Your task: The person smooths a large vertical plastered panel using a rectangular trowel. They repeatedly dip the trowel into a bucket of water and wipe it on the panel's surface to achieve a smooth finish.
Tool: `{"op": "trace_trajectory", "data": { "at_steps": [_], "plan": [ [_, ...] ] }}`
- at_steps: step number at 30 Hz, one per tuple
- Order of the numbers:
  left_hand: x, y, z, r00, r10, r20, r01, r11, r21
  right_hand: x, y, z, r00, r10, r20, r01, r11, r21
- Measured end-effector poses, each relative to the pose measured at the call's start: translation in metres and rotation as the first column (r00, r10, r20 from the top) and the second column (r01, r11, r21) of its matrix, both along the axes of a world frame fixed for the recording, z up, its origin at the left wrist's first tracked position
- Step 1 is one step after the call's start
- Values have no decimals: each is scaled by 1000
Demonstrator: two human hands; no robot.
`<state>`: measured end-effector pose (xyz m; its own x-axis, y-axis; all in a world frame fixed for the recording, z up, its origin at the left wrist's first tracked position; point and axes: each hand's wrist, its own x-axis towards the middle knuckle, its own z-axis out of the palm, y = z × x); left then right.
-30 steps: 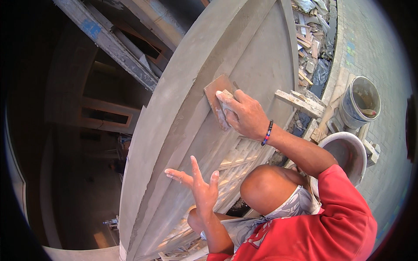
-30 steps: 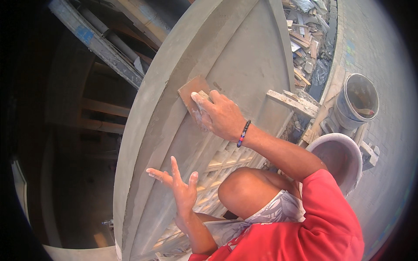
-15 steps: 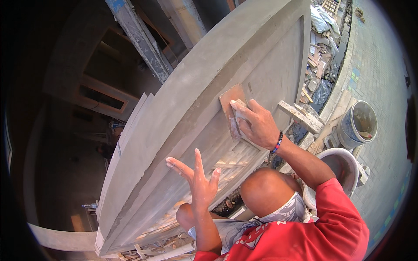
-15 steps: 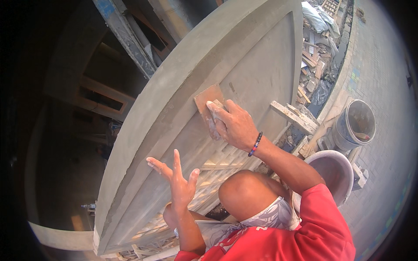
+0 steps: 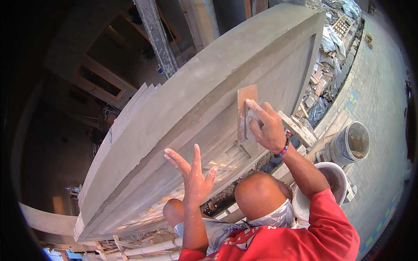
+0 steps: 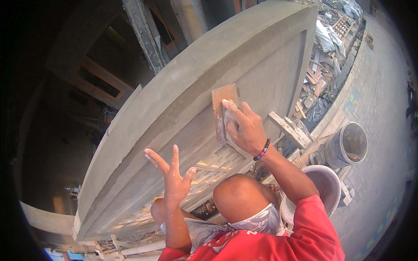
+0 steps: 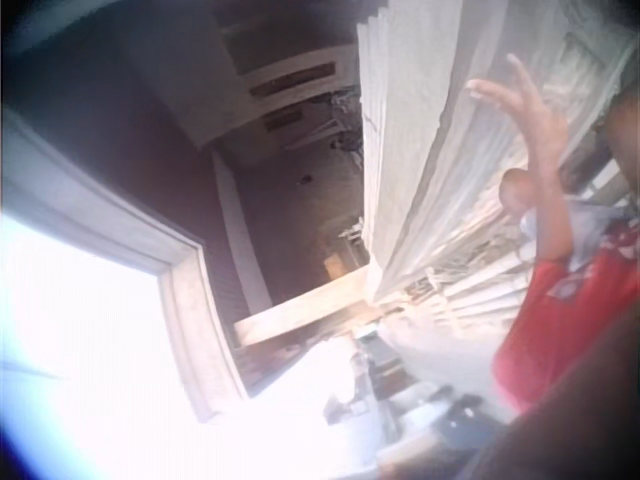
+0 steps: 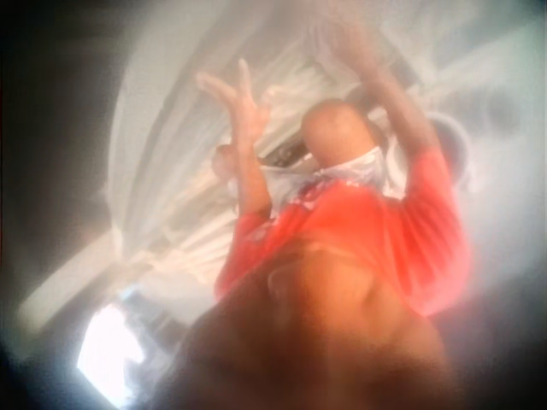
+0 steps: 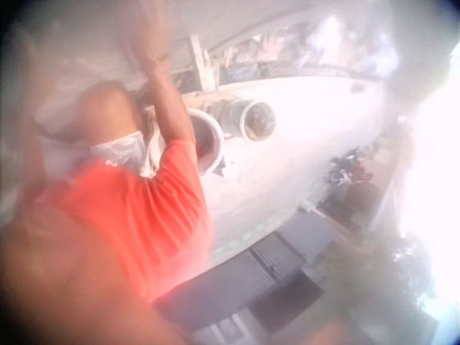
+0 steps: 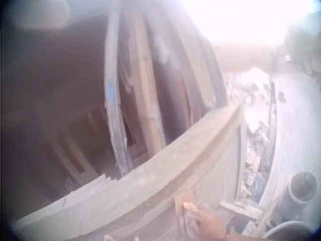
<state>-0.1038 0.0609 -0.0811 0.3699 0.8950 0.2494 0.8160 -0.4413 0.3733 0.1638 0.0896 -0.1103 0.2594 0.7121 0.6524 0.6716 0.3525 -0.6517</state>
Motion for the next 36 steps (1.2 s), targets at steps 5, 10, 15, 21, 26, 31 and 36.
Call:
{"op": "trace_trajectory", "data": {
  "at_steps": [5, 10, 15, 21, 26, 31, 36],
  "plan": [
    [-5, 2, -2, 999, -38, 2, 38, 999, -1, 55, 34, 72, 970, -220, -101, 238, 945, 223],
    [-4, 0, 0, 999, -30, 11, 31, 999, -40, 25, 55, 63, 973, -225, -55, 232, 946, 224],
    [-1, -1, -1, 999, 7, 50, -5, 999, -47, -11, 18, -9, 997, -60, 47, 59, 998, 35],
    [-8, 0, 3, 1000, -25, -6, 24, 998, -62, 28, 43, 50, 980, -146, -138, 171, 966, 195],
    [-1, 2, 7, 999, -25, -23, 23, 997, -69, -13, 43, 45, 994, -111, 2, 109, 975, 192],
    [1, 2, 2, 1000, -13, -11, 12, 998, -55, -3, 10, -3, 994, 10, 111, -12, 1000, 20],
    [-5, 1, -6, 998, -10, 56, 13, 998, -53, 0, 37, 69, 990, -137, -20, 138, 965, 224]
  ]
}}
